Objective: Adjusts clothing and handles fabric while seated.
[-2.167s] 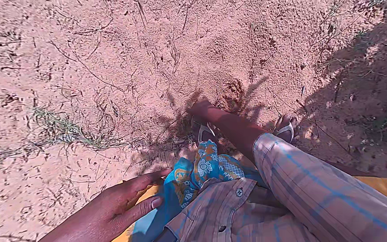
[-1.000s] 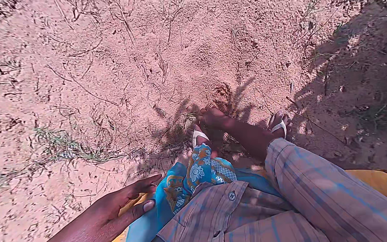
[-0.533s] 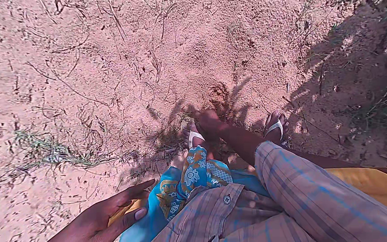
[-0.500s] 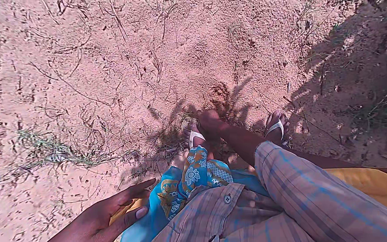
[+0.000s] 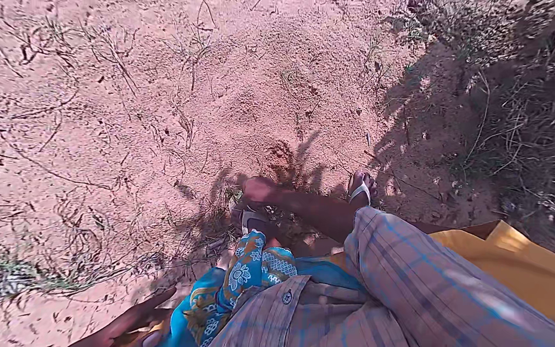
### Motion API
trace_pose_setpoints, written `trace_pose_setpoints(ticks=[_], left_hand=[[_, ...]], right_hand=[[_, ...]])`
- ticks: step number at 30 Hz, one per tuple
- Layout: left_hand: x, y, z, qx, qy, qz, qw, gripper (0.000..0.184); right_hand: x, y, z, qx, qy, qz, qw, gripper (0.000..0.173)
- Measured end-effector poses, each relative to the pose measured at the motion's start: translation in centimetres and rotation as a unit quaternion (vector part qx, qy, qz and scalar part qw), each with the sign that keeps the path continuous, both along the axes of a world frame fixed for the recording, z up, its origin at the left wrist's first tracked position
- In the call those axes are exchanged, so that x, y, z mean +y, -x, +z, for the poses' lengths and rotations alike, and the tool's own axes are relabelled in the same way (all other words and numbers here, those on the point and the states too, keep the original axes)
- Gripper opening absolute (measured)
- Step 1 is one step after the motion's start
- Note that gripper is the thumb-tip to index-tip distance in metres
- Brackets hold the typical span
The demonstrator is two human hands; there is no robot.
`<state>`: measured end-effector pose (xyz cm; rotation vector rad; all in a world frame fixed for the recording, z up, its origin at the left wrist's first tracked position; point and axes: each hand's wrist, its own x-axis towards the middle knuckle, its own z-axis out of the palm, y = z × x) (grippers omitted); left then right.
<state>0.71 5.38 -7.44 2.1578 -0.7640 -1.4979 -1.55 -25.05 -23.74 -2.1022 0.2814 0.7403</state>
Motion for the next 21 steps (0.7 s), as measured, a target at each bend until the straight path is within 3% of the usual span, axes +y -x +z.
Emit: trace_pose_setpoints(ticks=[3, 5, 6, 7, 9, 12, 15, 16, 18, 21], left_hand=[[0.1, -0.2, -0.1, -0.004, 0.014, -0.014, 1.0, 0.063], [-2.4, 0.4, 1.6, -0.008, 0.014, -0.06, 0.998, 0.055], [-6.3, 2.1, 4.4, -0.019, -0.063, -0.046, 0.997, 0.045], [-12.9, 5.9, 7.4, -0.086, -0.216, 0.133, 0.964, 0.038], [-17.6, 7.6, 11.0, -0.078, -0.266, 0.15, 0.949, 0.038], [-19.3, 8.9, 12.9, -0.096, -0.266, 0.139, 0.949, 0.037], [-21.4, 10.2, 13.4, -0.111, -0.299, 0.122, 0.94, 0.037], [-22.4, 10.8, 13.6, -0.113, -0.314, 0.111, 0.936, 0.038], [-23.4, 11.5, 13.7, -0.121, -0.324, 0.096, 0.933, 0.038], [-23.4, 11.7, 13.1, -0.137, -0.324, 0.088, 0.932, 0.038]], right_hand=[[-3.3, 1.2, 2.9, -0.051, 0.005, -0.003, 0.999, 0.028], [-7.1, 2.6, 3.7, -0.066, 0.056, -0.048, 0.995, 0.031], [-9.4, 3.5, 3.5, -0.065, 0.09, -0.089, 0.99, 0.032], [-11.9, 4.6, 2.9, -0.056, 0.128, -0.126, 0.982, 0.031], [-16.8, 6.9, 1.8, -0.012, 0.162, -0.221, 0.962, 0.032], [-22.2, 9.9, 1.0, 0.007, 0.076, -0.37, 0.926, 0.061], [-24.1, 10.9, 1.9, -0.098, -0.047, -0.469, 0.877, 0.073], [-24.2, 11.0, 2.3, -0.124, -0.065, -0.462, 0.876, 0.074], [-24.1, 10.9, 2.6, -0.113, -0.05, -0.393, 0.911, 0.079], [-21.4, 10.9, -0.6, 0.02, 0.099, -0.237, 0.966, 0.085]])
